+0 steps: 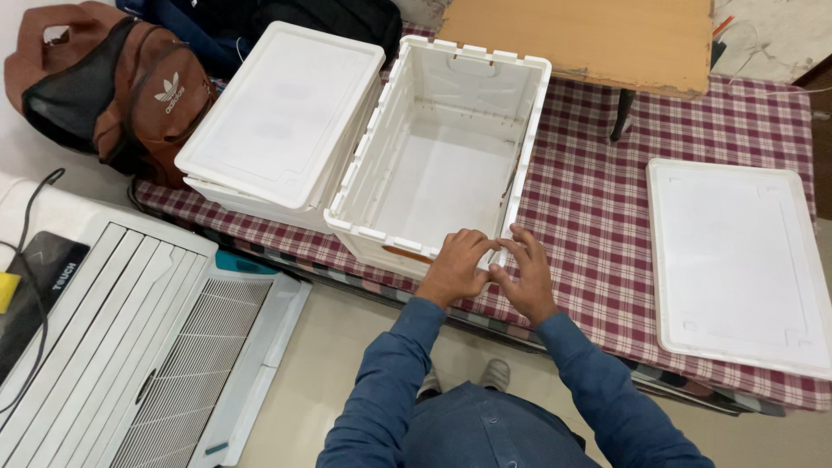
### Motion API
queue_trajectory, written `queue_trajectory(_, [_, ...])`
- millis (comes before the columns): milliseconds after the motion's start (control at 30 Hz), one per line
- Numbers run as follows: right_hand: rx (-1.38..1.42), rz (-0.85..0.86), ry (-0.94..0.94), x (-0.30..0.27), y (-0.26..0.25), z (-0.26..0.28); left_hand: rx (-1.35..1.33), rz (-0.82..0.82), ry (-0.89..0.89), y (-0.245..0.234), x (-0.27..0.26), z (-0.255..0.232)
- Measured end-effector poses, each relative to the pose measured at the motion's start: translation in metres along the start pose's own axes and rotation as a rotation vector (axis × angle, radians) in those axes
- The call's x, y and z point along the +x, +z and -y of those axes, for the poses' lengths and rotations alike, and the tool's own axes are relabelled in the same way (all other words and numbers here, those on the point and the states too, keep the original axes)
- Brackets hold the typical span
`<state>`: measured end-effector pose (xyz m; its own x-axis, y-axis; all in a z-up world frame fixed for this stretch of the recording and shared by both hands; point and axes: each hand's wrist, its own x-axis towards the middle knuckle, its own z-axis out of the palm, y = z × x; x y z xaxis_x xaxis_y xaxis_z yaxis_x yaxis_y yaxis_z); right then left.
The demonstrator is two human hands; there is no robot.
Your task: The person unfolds a white collapsible storage box on a checkered bed, opens its sides, removes an internal divider, and then closes the lid. The person repeats the process with a second box.
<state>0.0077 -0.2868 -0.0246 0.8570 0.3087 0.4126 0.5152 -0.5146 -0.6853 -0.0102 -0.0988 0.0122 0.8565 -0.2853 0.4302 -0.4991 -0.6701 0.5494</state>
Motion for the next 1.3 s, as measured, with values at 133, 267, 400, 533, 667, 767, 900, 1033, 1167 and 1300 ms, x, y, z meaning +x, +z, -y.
queue_trajectory(133, [-0.029, 0.017, -0.067, -0.005, 0.000, -0.007, -0.059, 0.021, -0.033, 0.000, -0.001, 0.002])
queue_trajectory(267, [0.019, 0.021, -0.046, -0.004, 0.000, -0.014, -0.097, 0.029, -0.022, 0.000, 0.001, 0.004])
queue_trajectory(400, [0.037, 0.006, -0.049, -0.004, 0.001, -0.011, -0.064, 0.017, -0.046, -0.003, -0.002, -0.001])
queue_trajectory(533, [-0.055, -0.036, -0.117, -0.001, -0.005, -0.002, -0.027, -0.015, -0.061, -0.010, -0.003, -0.011])
queue_trajectory(667, [-0.138, -0.037, -0.118, 0.007, -0.013, 0.002, -0.037, -0.107, -0.098, -0.019, -0.001, -0.010])
queue_trajectory(767, [-0.148, -0.038, -0.114, 0.016, -0.016, 0.003, 0.061, -0.220, -0.156, -0.027, 0.006, 0.003])
queue_trajectory(900, [-0.146, -0.034, -0.119, 0.040, -0.016, 0.001, 0.196, -0.319, -0.286, -0.039, 0.017, 0.030])
queue_trajectory(1033, [-0.165, 0.021, -0.174, 0.076, -0.013, 0.003, 0.290, -0.362, -0.397, -0.053, 0.023, 0.052])
queue_trajectory(1167, [-0.256, 0.088, -0.227, 0.124, -0.002, 0.009, 0.301, -0.380, -0.462, -0.075, 0.037, 0.085])
queue_trajectory(1300, [-0.308, 0.114, -0.227, 0.176, 0.024, 0.010, 0.247, -0.350, -0.509, -0.108, 0.055, 0.143])
